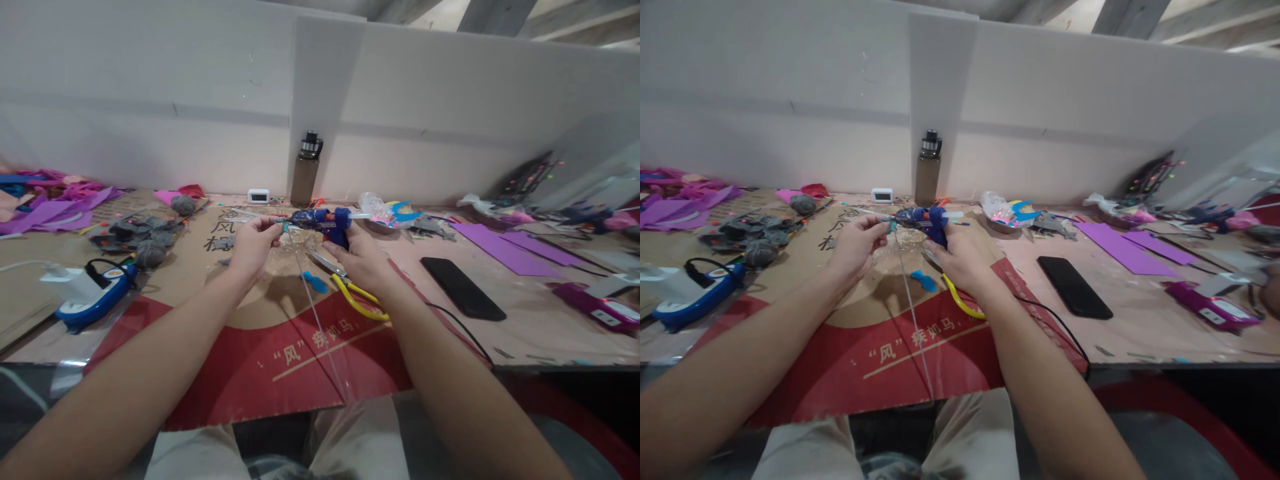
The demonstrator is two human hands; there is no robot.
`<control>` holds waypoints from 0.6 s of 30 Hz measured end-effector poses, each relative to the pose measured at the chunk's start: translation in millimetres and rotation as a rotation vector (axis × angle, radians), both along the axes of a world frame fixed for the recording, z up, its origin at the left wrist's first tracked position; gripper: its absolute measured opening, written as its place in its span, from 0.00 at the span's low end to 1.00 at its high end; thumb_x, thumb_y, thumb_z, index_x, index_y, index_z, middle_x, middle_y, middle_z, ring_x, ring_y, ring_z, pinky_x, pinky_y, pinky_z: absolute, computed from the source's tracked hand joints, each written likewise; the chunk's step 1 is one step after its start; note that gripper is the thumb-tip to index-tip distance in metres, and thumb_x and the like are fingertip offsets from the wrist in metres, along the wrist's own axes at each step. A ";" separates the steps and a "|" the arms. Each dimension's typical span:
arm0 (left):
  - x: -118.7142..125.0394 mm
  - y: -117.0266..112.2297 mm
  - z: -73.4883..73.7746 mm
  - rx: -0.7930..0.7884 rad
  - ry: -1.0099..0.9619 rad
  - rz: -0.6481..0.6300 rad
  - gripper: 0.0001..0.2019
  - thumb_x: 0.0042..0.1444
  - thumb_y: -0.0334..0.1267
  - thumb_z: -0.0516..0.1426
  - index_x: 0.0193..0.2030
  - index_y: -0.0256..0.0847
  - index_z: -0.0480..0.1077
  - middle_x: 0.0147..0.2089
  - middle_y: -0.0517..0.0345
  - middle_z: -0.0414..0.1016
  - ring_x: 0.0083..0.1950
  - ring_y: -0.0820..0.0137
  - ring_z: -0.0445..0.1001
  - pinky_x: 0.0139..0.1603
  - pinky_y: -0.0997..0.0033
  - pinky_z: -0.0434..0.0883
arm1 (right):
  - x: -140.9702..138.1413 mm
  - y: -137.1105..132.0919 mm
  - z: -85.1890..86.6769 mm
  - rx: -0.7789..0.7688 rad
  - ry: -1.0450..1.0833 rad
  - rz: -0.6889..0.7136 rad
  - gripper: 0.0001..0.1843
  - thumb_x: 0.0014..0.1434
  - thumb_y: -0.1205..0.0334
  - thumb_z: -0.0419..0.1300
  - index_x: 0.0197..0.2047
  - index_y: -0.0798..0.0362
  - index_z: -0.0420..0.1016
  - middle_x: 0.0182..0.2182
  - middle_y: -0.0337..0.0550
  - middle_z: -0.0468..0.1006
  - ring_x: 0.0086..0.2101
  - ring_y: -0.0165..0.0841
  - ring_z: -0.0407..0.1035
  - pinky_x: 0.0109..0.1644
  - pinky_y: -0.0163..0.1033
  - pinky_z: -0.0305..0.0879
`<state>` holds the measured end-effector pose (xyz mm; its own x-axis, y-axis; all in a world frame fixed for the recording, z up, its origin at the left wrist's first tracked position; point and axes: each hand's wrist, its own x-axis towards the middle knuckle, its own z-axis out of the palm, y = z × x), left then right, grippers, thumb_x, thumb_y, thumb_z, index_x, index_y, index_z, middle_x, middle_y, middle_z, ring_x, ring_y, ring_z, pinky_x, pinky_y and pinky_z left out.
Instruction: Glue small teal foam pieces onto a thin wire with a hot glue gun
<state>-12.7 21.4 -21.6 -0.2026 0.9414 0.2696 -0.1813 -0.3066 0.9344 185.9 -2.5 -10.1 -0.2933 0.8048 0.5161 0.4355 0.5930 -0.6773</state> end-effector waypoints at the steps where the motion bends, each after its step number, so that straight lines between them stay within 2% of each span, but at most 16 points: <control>1: -0.2 0.1 -0.3 -0.001 0.010 0.000 0.07 0.42 0.33 0.63 0.30 0.37 0.73 0.28 0.62 0.69 0.24 0.79 0.62 0.24 0.77 0.60 | -0.1 -0.8 1.0 0.019 -0.022 -0.005 0.21 0.60 0.60 0.56 0.56 0.52 0.67 0.51 0.48 0.75 0.50 0.42 0.69 0.58 0.49 0.62; 9: 0.2 -1.7 1.7 -0.003 0.024 -0.011 0.05 0.42 0.33 0.63 0.28 0.37 0.73 0.25 0.62 0.68 0.23 0.79 0.61 0.25 0.76 0.62 | -1.7 -5.8 4.1 0.054 -0.076 -0.072 0.19 0.59 0.61 0.55 0.55 0.51 0.67 0.48 0.49 0.76 0.49 0.44 0.69 0.55 0.51 0.64; 18: 0.3 -1.9 2.4 -0.014 -0.010 -0.026 0.05 0.41 0.32 0.63 0.27 0.37 0.72 0.24 0.62 0.68 0.22 0.79 0.61 0.24 0.77 0.61 | -0.4 -6.4 6.0 0.036 -0.071 -0.047 0.21 0.60 0.61 0.55 0.57 0.51 0.66 0.50 0.49 0.75 0.50 0.44 0.69 0.55 0.51 0.64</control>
<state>-12.4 19.5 -19.2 -0.1809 0.9501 0.2543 -0.1981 -0.2885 0.9368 185.5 -8.8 -4.1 -0.2927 0.7997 0.5242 0.5095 0.5943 -0.6222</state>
